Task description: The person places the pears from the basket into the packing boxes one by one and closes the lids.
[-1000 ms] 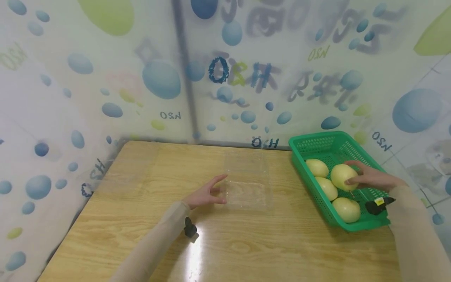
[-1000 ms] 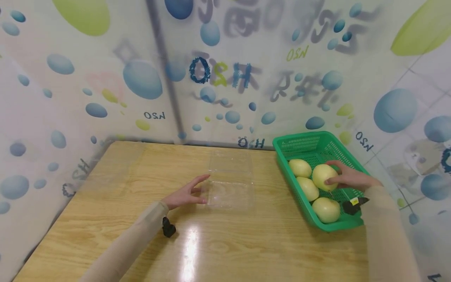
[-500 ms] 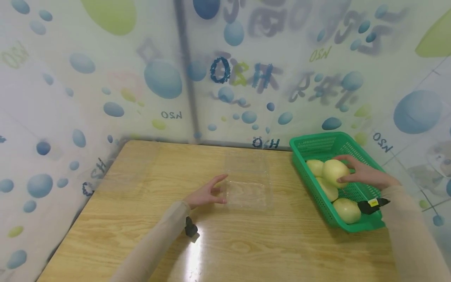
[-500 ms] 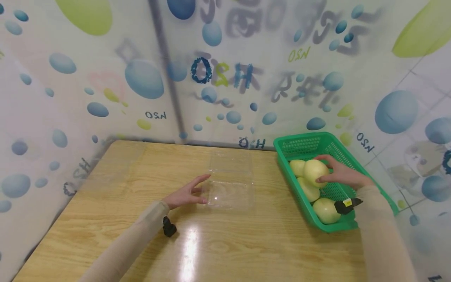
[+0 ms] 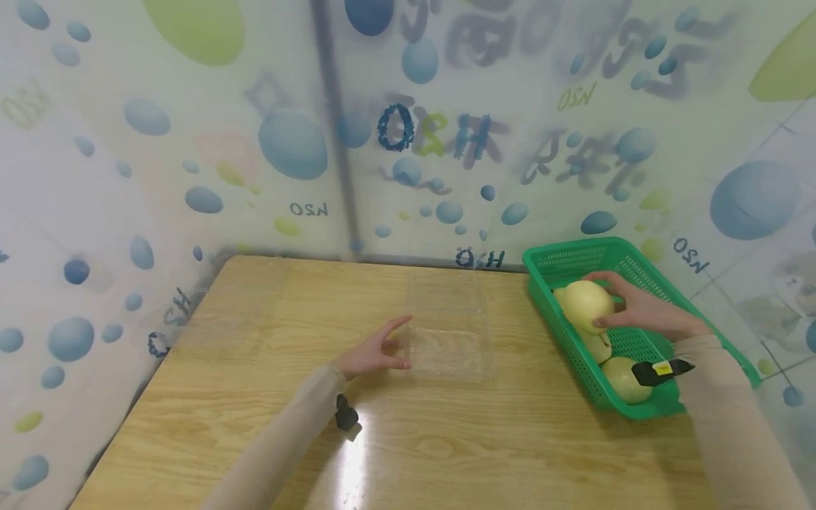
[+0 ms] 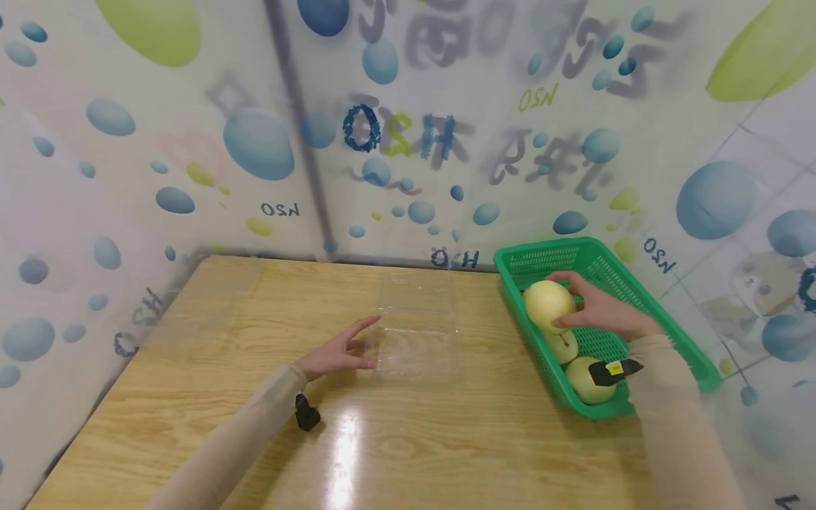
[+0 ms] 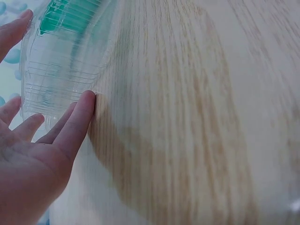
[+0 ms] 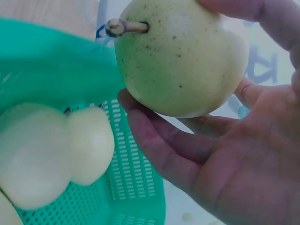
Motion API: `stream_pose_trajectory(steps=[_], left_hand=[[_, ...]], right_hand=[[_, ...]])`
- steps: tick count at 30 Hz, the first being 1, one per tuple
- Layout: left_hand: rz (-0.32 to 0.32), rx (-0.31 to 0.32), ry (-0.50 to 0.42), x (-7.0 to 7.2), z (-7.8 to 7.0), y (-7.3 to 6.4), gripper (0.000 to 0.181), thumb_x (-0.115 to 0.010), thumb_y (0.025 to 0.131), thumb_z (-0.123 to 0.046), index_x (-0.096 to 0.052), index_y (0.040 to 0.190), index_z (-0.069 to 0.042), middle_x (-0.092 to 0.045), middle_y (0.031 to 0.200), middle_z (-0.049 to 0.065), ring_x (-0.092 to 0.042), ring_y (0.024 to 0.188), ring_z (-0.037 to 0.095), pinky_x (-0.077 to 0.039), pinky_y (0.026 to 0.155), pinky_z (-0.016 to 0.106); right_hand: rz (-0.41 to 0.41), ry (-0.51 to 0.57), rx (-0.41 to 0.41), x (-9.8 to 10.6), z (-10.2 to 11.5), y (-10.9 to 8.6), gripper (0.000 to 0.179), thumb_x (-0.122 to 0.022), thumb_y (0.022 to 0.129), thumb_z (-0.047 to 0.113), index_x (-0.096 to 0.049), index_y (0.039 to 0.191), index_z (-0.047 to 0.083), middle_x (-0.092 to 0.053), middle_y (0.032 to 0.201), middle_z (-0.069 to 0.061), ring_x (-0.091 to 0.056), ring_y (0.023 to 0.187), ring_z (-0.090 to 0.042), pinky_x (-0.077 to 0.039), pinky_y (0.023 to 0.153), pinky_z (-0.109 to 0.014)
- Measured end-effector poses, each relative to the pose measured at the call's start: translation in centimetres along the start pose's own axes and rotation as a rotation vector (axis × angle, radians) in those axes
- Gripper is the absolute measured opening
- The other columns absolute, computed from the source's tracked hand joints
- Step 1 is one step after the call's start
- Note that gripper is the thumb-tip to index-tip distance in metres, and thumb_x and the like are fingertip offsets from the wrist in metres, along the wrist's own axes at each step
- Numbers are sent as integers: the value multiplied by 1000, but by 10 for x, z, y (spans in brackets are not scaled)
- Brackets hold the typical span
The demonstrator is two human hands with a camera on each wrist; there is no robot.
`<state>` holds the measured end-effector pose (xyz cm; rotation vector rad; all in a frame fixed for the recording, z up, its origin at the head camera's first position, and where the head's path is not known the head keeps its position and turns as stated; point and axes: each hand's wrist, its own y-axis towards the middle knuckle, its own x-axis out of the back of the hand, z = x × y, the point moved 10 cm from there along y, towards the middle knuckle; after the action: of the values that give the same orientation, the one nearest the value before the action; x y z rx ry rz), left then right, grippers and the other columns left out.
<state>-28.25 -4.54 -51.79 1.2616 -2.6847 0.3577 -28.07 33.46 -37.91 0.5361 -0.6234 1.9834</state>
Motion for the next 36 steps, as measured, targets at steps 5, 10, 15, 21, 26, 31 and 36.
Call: stream_pose_trajectory(steps=[5,10,15,21,26,31,36], left_hand=[[-5,4,-11,0,0,-1,90,-73,87,-13,-16,156,-21,-10,159,9,-36,132,39,-39,99,58],[-6,-13,-15,-1,1,0,92,-74,86,-16,-14,156,-20,-8,160,8,-36,132,41,-40,98,59],[-9,-9,-16,-1,3,1,94,-76,85,-18,-15,156,-22,-7,159,7,-35,132,40,-39,99,59],[-10,-4,-7,1,1,2,93,-74,86,-15,-13,156,-20,-5,160,10,-33,133,44,-38,99,61],[2,-2,-8,2,-1,4,93,-73,86,-18,-12,156,-21,-3,160,10,-30,134,46,-34,101,63],[13,4,-14,3,1,5,94,-74,86,-18,-12,156,-23,-2,160,9,-30,135,44,-35,102,61],[21,8,-18,3,4,8,96,-75,85,-19,-11,156,-24,-2,160,8,-30,136,42,-35,102,61]], right_hand=[[9,33,23,-9,11,4,73,-70,88,13,-23,144,11,-31,134,-30,-52,112,-51,-46,80,-56],[22,59,38,-19,17,8,73,-71,87,11,-24,143,11,-34,129,-29,-54,111,-49,-47,80,-53],[31,108,66,-29,21,13,68,-69,88,9,-26,141,12,-35,130,-28,-53,112,-48,-48,79,-50],[51,160,92,-47,27,21,68,-66,91,11,-23,144,10,-25,140,-33,-43,119,-57,-52,79,-49],[71,178,60,-65,28,29,70,-68,90,14,-24,145,13,-26,139,-31,-49,117,-51,-50,81,-48],[100,213,48,-91,31,38,73,-71,88,15,-25,145,12,-31,135,-31,-56,111,-44,-51,81,-50],[140,262,49,-118,35,49,71,-72,87,16,-27,142,13,-31,138,-29,-53,114,-42,-51,84,-50]])
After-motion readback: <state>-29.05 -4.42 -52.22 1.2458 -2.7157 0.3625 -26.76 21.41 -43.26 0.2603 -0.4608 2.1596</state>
